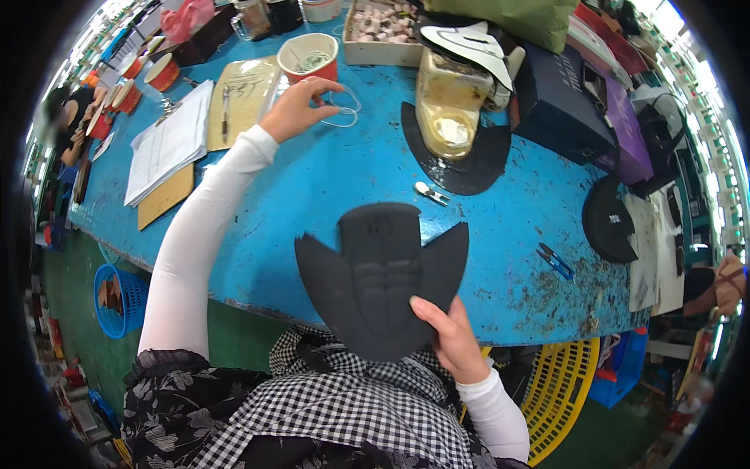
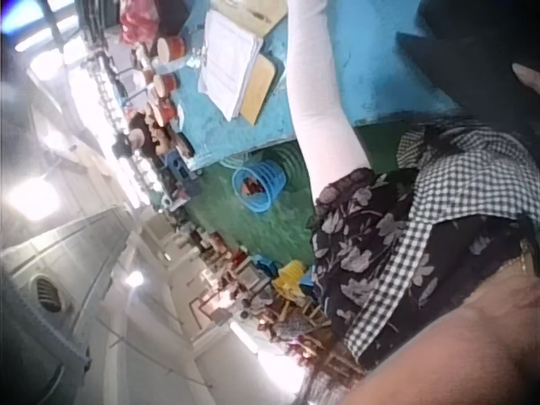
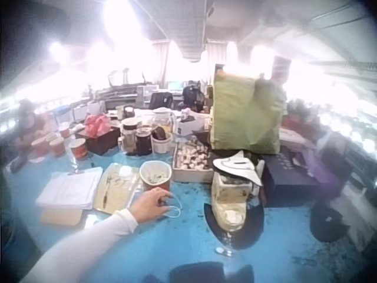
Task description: The person applies adhesive to black shoe upper components using a small brush.
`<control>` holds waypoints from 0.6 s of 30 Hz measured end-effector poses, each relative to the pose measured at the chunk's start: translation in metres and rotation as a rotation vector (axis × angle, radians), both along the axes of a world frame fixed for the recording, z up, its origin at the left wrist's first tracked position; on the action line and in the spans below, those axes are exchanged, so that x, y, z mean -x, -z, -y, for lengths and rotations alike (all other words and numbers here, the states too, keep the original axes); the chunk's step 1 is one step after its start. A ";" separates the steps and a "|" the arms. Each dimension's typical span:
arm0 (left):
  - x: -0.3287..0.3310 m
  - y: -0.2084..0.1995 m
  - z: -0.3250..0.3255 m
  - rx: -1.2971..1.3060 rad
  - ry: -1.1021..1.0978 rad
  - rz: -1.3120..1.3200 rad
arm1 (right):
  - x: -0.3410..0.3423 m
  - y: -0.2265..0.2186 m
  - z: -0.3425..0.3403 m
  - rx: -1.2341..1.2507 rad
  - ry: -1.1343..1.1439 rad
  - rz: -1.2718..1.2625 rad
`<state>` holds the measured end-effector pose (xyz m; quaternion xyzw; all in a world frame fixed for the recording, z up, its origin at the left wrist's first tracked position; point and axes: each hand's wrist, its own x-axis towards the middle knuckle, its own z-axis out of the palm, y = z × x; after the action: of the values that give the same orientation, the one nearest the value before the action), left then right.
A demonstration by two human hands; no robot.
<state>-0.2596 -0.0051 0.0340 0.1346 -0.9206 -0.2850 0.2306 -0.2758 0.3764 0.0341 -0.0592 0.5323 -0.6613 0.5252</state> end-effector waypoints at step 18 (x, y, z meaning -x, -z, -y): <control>-0.121 -0.002 -0.201 -0.084 0.509 -0.194 | 0.118 0.003 0.073 -0.204 -0.252 -1.546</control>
<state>-0.1382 0.1954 0.0360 -0.1195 -0.8858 -0.3831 0.2330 -0.3936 0.3036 0.0306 -0.5134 0.7938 -0.3161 0.0801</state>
